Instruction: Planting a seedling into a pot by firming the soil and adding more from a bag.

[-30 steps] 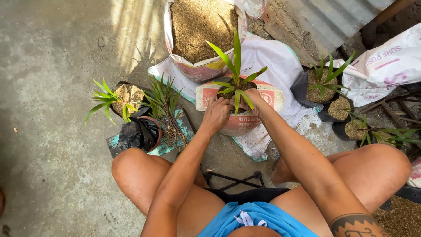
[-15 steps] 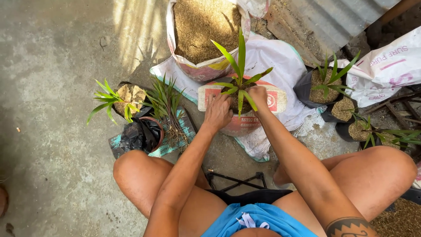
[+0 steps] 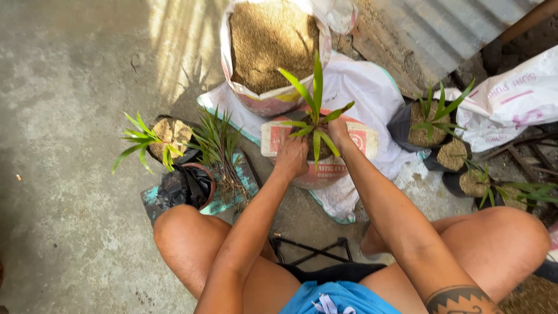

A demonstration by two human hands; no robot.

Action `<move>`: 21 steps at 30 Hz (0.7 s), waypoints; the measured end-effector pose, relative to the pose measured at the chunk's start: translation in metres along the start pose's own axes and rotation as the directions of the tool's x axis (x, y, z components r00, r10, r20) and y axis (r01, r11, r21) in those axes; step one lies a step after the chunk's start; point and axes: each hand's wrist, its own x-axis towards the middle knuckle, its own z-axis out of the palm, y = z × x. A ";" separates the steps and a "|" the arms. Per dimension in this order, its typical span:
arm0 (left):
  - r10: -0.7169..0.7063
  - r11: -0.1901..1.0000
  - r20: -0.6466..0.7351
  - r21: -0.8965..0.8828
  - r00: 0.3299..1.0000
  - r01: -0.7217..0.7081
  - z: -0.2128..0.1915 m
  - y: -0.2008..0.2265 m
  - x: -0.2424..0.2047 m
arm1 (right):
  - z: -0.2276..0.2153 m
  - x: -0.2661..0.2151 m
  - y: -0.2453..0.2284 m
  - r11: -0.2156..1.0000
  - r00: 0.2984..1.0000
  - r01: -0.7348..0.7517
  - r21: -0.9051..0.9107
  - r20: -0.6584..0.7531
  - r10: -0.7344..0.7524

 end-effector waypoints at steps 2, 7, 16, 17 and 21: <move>-0.010 0.994 -0.016 0.109 1.000 0.012 0.014 -0.006 0.004 | 0.008 0.012 -0.018 0.999 0.999 -0.034 0.035 0.031 0.033; -0.005 0.999 -0.018 0.044 1.000 0.006 0.008 -0.004 -0.007 | 0.011 -0.075 -0.081 0.996 0.994 -0.085 0.022 0.072 0.083; -0.078 0.995 0.089 -0.063 0.993 0.084 -0.037 0.028 -0.008 | -0.005 -0.107 -0.211 0.868 0.942 0.329 -0.373 0.071 -0.327; -0.083 0.995 0.100 -0.045 0.992 0.087 -0.040 0.029 -0.008 | 0.000 -0.106 -0.226 0.835 0.921 0.384 -0.393 0.099 -0.377; -0.050 0.998 0.145 -0.017 0.988 0.053 -0.059 0.036 -0.019 | 0.028 -0.049 -0.241 0.670 0.876 0.467 -0.577 0.202 -0.437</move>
